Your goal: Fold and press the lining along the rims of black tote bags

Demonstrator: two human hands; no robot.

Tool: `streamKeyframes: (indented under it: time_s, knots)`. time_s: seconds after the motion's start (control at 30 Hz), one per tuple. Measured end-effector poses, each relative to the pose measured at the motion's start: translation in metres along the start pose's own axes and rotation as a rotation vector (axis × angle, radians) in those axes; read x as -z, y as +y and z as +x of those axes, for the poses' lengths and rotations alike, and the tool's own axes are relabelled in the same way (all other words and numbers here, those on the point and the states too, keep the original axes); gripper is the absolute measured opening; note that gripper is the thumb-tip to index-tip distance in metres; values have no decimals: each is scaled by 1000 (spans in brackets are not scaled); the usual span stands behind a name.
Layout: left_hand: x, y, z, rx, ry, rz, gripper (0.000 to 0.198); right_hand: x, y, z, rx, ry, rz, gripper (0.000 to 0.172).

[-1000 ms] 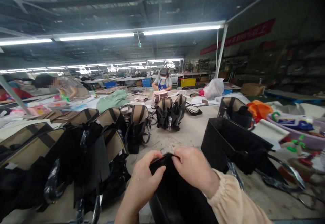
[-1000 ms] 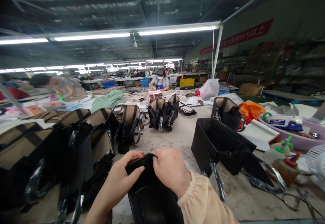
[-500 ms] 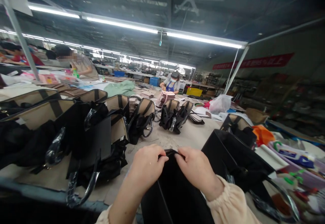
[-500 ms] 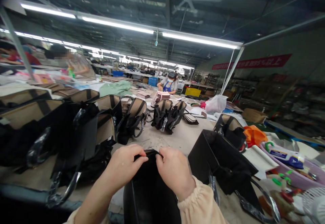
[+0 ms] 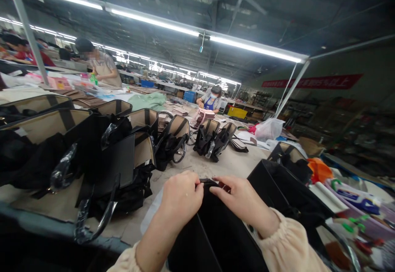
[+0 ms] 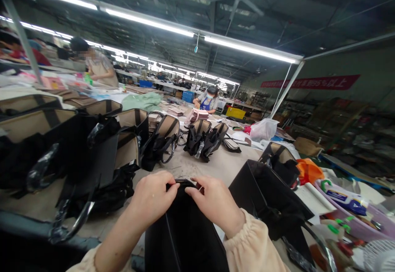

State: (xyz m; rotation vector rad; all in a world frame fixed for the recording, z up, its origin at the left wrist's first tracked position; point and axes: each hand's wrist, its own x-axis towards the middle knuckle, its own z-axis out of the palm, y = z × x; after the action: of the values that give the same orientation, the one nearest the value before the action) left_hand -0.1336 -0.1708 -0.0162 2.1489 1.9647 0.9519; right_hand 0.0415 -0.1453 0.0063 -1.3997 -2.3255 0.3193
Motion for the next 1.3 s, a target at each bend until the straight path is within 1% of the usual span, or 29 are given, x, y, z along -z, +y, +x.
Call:
streamKeyframes:
  time_s: [0.17, 0.33, 0.47, 0.57, 0.8, 1.07, 1.2, 1.23, 1.3]
  knots:
    - [-2, -3, 1, -16, 11, -20, 17, -3, -2, 7, 90, 4, -34, 16]
    - [-3, -4, 0, -25, 17, -24, 15, -5, -4, 12, 108, 0, -144, 24]
    - [-3, -4, 1, -3, 22, -13, 15, -6, -6, 15, 109, 17, -227, 27]
    - [-4, -4, 2, 2, 22, -17, 15, -7, -8, 16, 116, 25, -246, 27]
    - [-5, -4, 2, 9, 47, -15, 14, -7, -6, 15, 95, 7, -218, 26]
    - [-7, -4, 2, 19, 60, -25, 16, -11, -14, 16, 21, 51, -272, 26]
    - [-6, -4, 2, 17, 37, -47, 17, -8, -11, 13, 3, 23, -192, 17]
    - [-6, -4, 1, 18, 34, -51, 16, -7, -10, 12, 9, 15, -157, 21]
    - [-5, -3, 1, 21, 32, -60, 16, -5, -8, 11, 39, -4, -91, 37]
